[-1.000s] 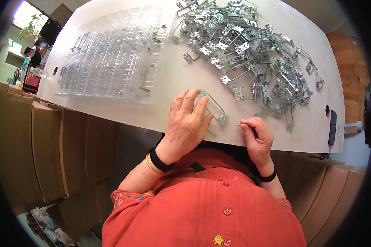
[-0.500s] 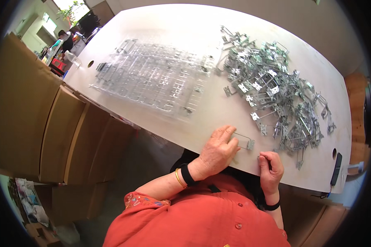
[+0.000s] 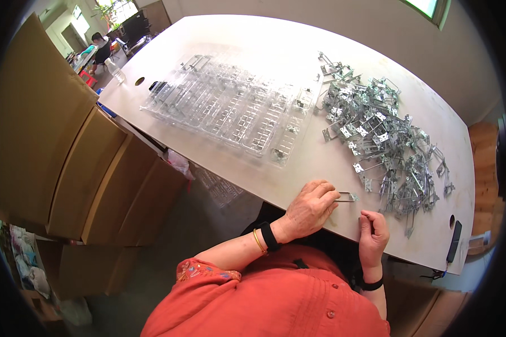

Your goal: The person picks up small metal brackets and screws from a pile on a table and inserts them into a clear plastic organizer tray. The person handles the items one at a time, placing each bracket into a specific slot in the tray.

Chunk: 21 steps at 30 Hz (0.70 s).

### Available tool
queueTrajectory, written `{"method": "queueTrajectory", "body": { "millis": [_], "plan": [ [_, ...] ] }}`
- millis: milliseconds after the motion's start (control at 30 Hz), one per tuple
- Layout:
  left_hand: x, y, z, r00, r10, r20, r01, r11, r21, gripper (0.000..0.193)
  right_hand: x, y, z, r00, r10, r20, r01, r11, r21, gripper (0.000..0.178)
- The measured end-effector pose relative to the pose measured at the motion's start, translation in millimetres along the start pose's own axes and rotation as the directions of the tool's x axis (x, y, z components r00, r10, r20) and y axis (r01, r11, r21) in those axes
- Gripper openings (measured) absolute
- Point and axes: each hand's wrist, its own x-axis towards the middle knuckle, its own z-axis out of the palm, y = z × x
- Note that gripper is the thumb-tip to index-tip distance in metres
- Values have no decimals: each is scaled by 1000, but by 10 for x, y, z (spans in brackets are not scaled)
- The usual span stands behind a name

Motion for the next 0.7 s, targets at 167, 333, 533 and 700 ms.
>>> {"method": "queueTrajectory", "body": {
  "millis": [167, 333, 533, 700],
  "plan": [
    [-4, 2, -1, 1000, 19, -11, -19, 999, 39, 18, 21, -6, 23, 994, 110, 11, -110, 992, 64, 8],
    [33, 36, -59, 997, 12, 78, -12, 1000, -5, 15, 21, -33, -26, 987, 160, 29, -161, 986, 52, 13],
    [104, 92, -131, 996, -47, 74, 50, 998, -31, 39, -10, -34, -7, 967, 256, 12, -255, 955, 150, 19],
    [133, 43, -142, 992, -16, 125, 22, 998, -50, 48, 15, -82, 67, 929, 362, -73, -311, 874, 372, 15]
  ]
}}
